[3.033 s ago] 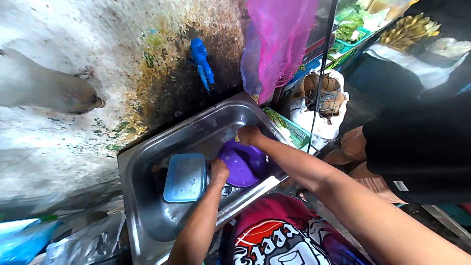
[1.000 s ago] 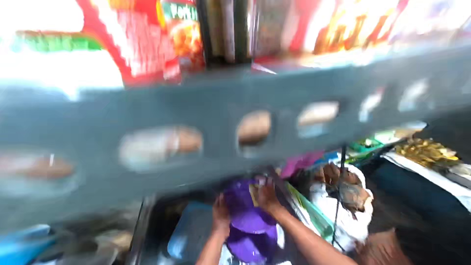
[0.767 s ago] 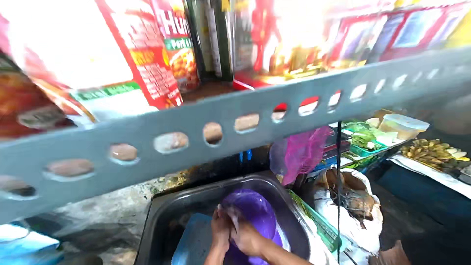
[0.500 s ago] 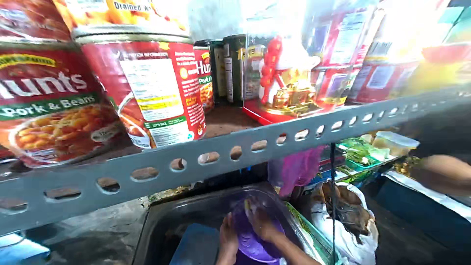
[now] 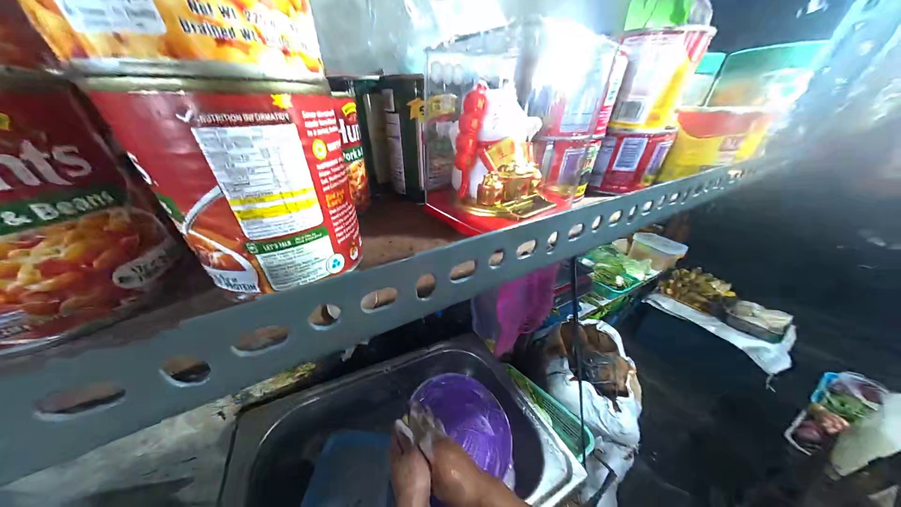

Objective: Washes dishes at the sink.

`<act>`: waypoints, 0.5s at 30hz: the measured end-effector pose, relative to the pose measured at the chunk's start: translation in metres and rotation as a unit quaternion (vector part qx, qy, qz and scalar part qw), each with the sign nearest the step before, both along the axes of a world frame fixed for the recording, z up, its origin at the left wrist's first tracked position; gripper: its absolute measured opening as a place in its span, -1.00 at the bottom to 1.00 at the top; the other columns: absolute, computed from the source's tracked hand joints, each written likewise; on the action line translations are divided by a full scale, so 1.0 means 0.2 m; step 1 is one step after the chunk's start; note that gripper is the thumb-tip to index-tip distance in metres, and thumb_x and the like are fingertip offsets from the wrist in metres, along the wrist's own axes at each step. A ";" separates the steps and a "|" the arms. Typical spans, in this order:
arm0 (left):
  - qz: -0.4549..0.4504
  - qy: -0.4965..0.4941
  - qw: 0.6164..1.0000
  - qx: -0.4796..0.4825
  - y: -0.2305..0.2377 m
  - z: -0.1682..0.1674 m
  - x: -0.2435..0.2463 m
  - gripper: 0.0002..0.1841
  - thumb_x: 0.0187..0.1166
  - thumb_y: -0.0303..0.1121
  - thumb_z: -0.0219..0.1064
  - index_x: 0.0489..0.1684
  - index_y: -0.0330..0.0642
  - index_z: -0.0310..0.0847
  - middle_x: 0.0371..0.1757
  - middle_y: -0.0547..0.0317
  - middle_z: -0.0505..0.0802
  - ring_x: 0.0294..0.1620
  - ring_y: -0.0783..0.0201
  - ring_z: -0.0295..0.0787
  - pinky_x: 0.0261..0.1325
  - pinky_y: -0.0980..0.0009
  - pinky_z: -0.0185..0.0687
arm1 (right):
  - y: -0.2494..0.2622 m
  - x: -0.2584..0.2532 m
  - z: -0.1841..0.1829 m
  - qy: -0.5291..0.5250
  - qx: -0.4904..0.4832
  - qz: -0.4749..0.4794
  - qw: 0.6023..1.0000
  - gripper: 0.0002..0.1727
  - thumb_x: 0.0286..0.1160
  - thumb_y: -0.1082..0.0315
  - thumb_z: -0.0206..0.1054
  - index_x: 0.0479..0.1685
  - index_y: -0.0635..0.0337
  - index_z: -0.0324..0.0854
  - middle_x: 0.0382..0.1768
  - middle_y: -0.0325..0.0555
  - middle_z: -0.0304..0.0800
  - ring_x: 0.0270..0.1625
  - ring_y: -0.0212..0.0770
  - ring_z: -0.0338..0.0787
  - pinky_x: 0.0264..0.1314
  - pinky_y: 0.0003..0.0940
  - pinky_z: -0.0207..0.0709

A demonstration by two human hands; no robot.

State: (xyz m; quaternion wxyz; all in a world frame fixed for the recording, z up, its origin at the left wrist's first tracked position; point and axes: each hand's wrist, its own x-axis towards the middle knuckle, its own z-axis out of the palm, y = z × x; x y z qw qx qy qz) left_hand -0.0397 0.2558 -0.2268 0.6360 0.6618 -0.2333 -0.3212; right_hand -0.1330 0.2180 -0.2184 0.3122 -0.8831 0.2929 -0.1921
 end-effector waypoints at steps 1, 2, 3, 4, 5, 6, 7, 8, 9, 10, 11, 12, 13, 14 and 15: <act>0.018 0.011 1.000 -0.007 0.04 0.01 0.04 -0.47 0.92 -0.13 -0.15 0.57 -0.40 0.40 0.32 -0.30 0.72 0.32 0.01 0.69 0.44 -0.01 0.57 | 0.08 -0.01 0.00 0.018 -0.004 0.038 0.999 -0.44 0.65 0.34 0.23 0.63 0.35 0.44 0.69 0.23 0.41 0.80 0.13 0.30 0.85 0.10 0.15; 0.037 0.015 0.999 -0.012 0.07 0.01 0.09 -0.47 0.92 -0.13 -0.16 0.56 -0.40 0.39 0.27 -0.29 0.73 0.24 0.05 0.72 0.35 0.02 0.62 | 0.14 -0.06 0.01 0.048 -0.006 0.070 0.996 -0.49 0.71 0.33 0.19 0.61 0.30 0.48 0.69 0.19 0.43 0.79 0.11 0.32 0.84 0.11 0.17; 0.051 0.011 0.999 -0.017 0.10 0.01 0.14 -0.47 0.92 -0.12 -0.15 0.55 -0.40 0.40 0.25 -0.29 0.73 0.22 0.07 0.72 0.33 0.02 0.64 | 0.16 -0.13 0.03 0.079 -0.013 0.079 0.994 -0.51 0.75 0.30 0.17 0.63 0.20 0.50 0.70 0.10 0.43 0.80 0.07 0.33 0.84 0.11 0.18; 0.059 0.000 0.998 -0.017 0.13 0.01 0.19 -0.46 0.92 -0.11 -0.14 0.52 -0.41 0.44 0.26 -0.30 0.74 0.25 0.06 0.71 0.36 0.03 0.62 | 0.15 -0.18 0.03 0.108 -0.022 0.053 0.992 -0.52 0.73 0.27 0.20 0.59 0.16 0.55 0.68 0.08 0.48 0.76 0.07 0.39 0.79 0.15 0.25; 0.059 -0.007 0.998 -0.010 0.16 0.01 0.22 -0.44 0.91 -0.09 -0.14 0.51 -0.41 0.45 0.29 -0.30 0.73 0.31 0.05 0.69 0.42 0.02 0.58 | 0.10 -0.21 0.00 0.128 -0.027 -0.003 0.991 -0.52 0.65 0.25 0.27 0.50 0.21 0.60 0.61 0.15 0.54 0.69 0.16 0.47 0.70 0.25 0.34; 0.053 -0.005 0.999 0.004 0.19 0.00 0.22 -0.43 0.91 -0.07 -0.13 0.54 -0.41 0.44 0.36 -0.33 0.70 0.39 0.00 0.65 0.49 -0.02 0.51 | 0.03 -0.21 -0.01 0.155 -0.020 -0.063 0.986 -0.43 0.64 0.24 0.26 0.62 0.23 0.49 0.71 0.18 0.40 0.77 0.21 0.34 0.75 0.30 0.24; 0.041 -0.005 0.999 0.011 0.22 -0.01 0.20 -0.43 0.92 -0.09 -0.12 0.54 -0.44 0.44 0.39 -0.37 0.69 0.43 -0.04 0.62 0.53 -0.04 0.46 | -0.02 -0.18 -0.01 0.169 -0.017 -0.117 0.979 -0.36 0.68 0.22 0.18 0.76 0.21 0.32 0.81 0.15 0.20 0.86 0.20 0.14 0.84 0.31 0.05; 0.029 -0.015 0.999 0.011 0.23 -0.02 0.17 -0.44 0.92 -0.13 -0.12 0.49 -0.49 0.46 0.35 -0.39 0.70 0.40 -0.05 0.63 0.52 -0.03 0.47 | -0.07 -0.13 -0.02 0.167 -0.023 -0.153 0.974 -0.33 0.69 0.21 0.13 0.81 0.18 0.24 0.85 0.13 0.10 0.89 0.20 0.05 0.87 0.30 -0.02; 0.017 -0.026 0.999 0.002 0.23 -0.04 0.13 -0.47 0.91 -0.17 -0.12 0.45 -0.53 0.48 0.32 -0.41 0.71 0.37 -0.03 0.65 0.51 -0.01 0.48 | -0.08 -0.06 -0.03 0.153 -0.028 -0.159 0.975 -0.32 0.71 0.19 0.11 0.83 0.17 0.21 0.85 0.13 0.10 0.89 0.19 0.06 0.86 0.29 -0.01; 0.012 -0.035 0.999 -0.006 0.24 -0.06 0.10 -0.49 0.91 -0.20 -0.10 0.43 -0.54 0.50 0.28 -0.40 0.72 0.33 0.00 0.67 0.48 0.02 0.51 | -0.05 0.00 -0.06 0.115 -0.039 -0.133 0.984 -0.35 0.73 0.20 0.11 0.79 0.22 0.26 0.82 0.15 0.20 0.87 0.15 0.12 0.88 0.24 -0.01; 0.008 -0.035 0.999 -0.006 0.24 -0.08 0.09 -0.49 0.91 -0.20 -0.11 0.45 -0.52 0.49 0.28 -0.39 0.73 0.33 0.01 0.67 0.48 0.03 0.52 | 0.01 0.06 -0.09 0.076 -0.057 -0.081 0.992 -0.38 0.75 0.23 0.10 0.77 0.26 0.28 0.80 0.16 0.23 0.87 0.13 0.13 0.90 0.20 -0.04; 0.008 -0.027 1.000 -0.004 0.24 -0.09 0.10 -0.47 0.91 -0.18 -0.12 0.51 -0.50 0.44 0.32 -0.39 0.71 0.36 -0.01 0.66 0.49 0.02 0.51 | 0.09 0.11 -0.12 0.042 -0.077 -0.024 0.996 -0.39 0.71 0.28 0.16 0.74 0.27 0.33 0.77 0.16 0.29 0.86 0.11 0.16 0.90 0.16 -0.01; 0.013 -0.017 1.000 0.001 0.25 -0.11 0.12 -0.45 0.91 -0.15 -0.14 0.56 -0.47 0.39 0.37 -0.39 0.68 0.40 -0.03 0.64 0.51 -0.01 0.50 | 0.17 0.13 -0.15 0.012 -0.084 0.022 0.996 -0.39 0.63 0.34 0.24 0.69 0.28 0.39 0.74 0.16 0.34 0.85 0.10 0.20 0.90 0.12 0.03; 0.026 -0.019 0.999 0.005 0.27 -0.12 0.15 -0.43 0.91 -0.11 -0.16 0.58 -0.46 0.37 0.36 -0.39 0.68 0.38 -0.04 0.65 0.48 -0.03 0.53 | 0.26 0.11 -0.17 0.000 -0.090 0.048 0.995 -0.42 0.61 0.37 0.28 0.65 0.28 0.45 0.70 0.16 0.41 0.82 0.10 0.27 0.87 0.10 0.12; 0.043 -0.025 0.999 0.003 0.28 -0.12 0.17 -0.41 0.92 -0.09 -0.17 0.58 -0.48 0.37 0.35 -0.41 0.69 0.36 -0.04 0.67 0.47 -0.03 0.54 | 0.32 0.04 -0.17 0.002 -0.096 0.058 0.994 -0.48 0.61 0.36 0.30 0.56 0.27 0.54 0.62 0.14 0.53 0.74 0.08 0.42 0.80 0.08 0.27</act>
